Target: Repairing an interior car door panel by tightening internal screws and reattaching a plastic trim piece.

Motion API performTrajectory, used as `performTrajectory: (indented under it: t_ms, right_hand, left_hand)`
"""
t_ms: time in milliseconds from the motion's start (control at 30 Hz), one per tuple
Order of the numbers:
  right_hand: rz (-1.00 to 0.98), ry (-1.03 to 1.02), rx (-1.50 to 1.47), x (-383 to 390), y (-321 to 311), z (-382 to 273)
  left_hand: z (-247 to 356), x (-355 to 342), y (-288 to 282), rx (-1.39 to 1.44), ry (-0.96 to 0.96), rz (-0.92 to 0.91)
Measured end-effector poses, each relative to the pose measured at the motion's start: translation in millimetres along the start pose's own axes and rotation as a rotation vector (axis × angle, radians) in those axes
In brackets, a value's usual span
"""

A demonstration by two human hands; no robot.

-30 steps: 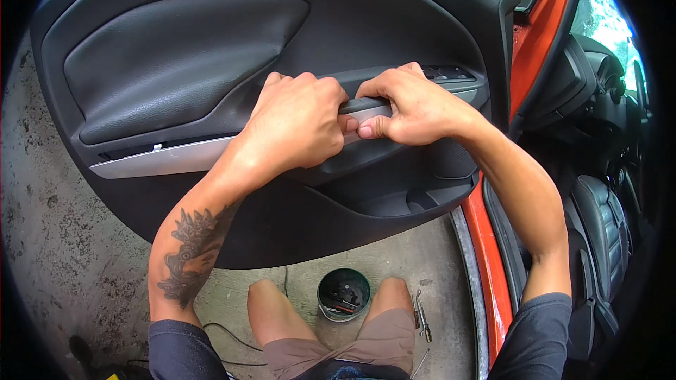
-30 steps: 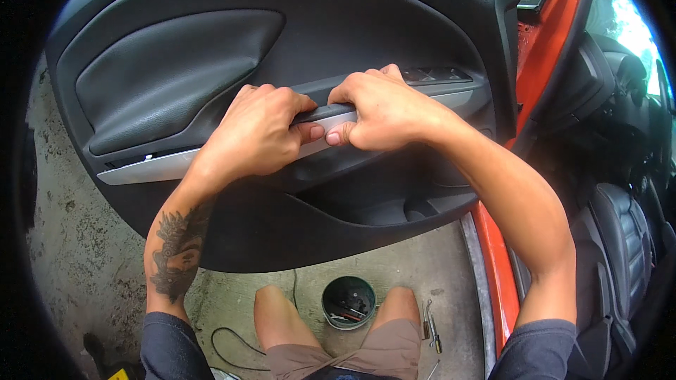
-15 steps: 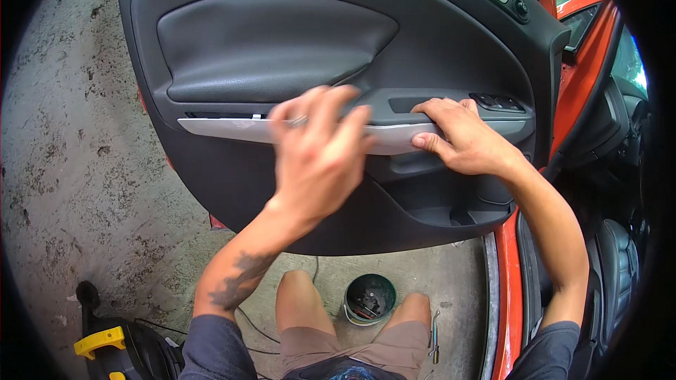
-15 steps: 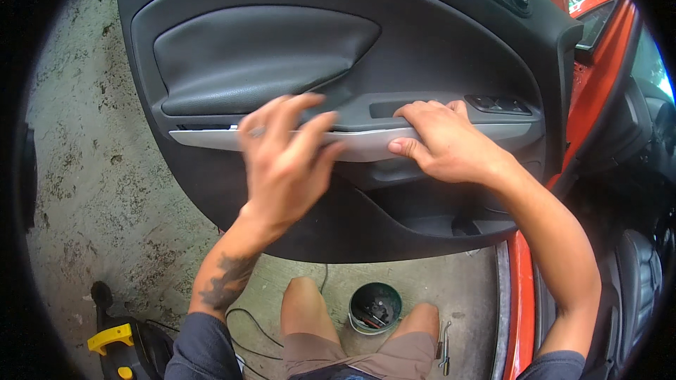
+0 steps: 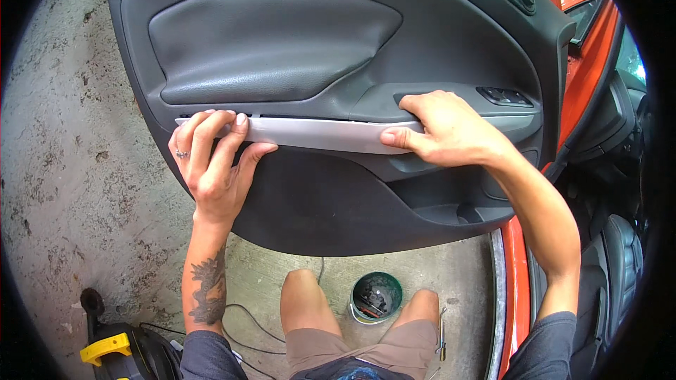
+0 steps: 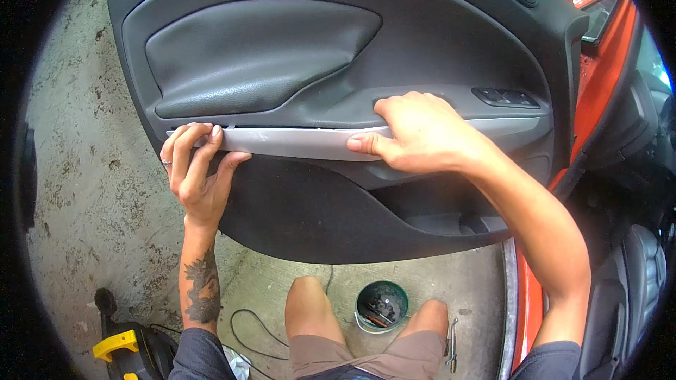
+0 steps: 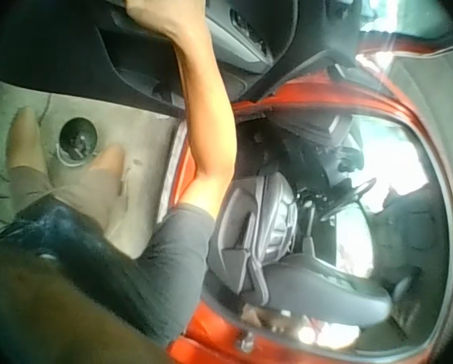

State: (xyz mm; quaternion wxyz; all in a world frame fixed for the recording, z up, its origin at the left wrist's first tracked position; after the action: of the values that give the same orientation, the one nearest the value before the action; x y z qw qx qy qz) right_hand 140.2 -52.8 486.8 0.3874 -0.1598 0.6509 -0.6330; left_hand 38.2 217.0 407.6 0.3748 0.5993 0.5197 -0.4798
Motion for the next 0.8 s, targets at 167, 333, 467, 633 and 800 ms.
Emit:
performTrajectory:
  t_ms: [167,333,467,633,800]
  right_hand:
    - [0.036,0.093,-0.097,2,2,-5]
    - [0.056,0.165,-0.112,4,6,-6]
    - [0.1,0.119,-0.059,6,4,-5]
    - [0.642,-0.142,0.148,21,20,-12]
    - [0.868,-0.837,-0.331,29,15,-119]
  left_hand:
    - [5,1,6,0.016,-0.01,0.032]
    - [4,1,8,-0.026,0.006,0.054]
    - [1,3,7,-0.002,0.007,0.057]
    - [-38,24,5,0.063,0.045,0.159]
    - [-43,26,-3,0.048,-0.13,0.292]
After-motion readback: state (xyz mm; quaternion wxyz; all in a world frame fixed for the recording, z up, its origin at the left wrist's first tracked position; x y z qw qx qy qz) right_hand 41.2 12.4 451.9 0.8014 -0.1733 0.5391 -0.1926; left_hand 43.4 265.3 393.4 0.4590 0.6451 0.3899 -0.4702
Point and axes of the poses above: each hand's wrist, its own x-axis away from the middle knuckle, its own y-axis out of the palm, z = x × y, the point moved 2 cm from there along -x, towards the middle knuckle, and after that the axes turned 5 degrees about x, right-handed, at the moved point
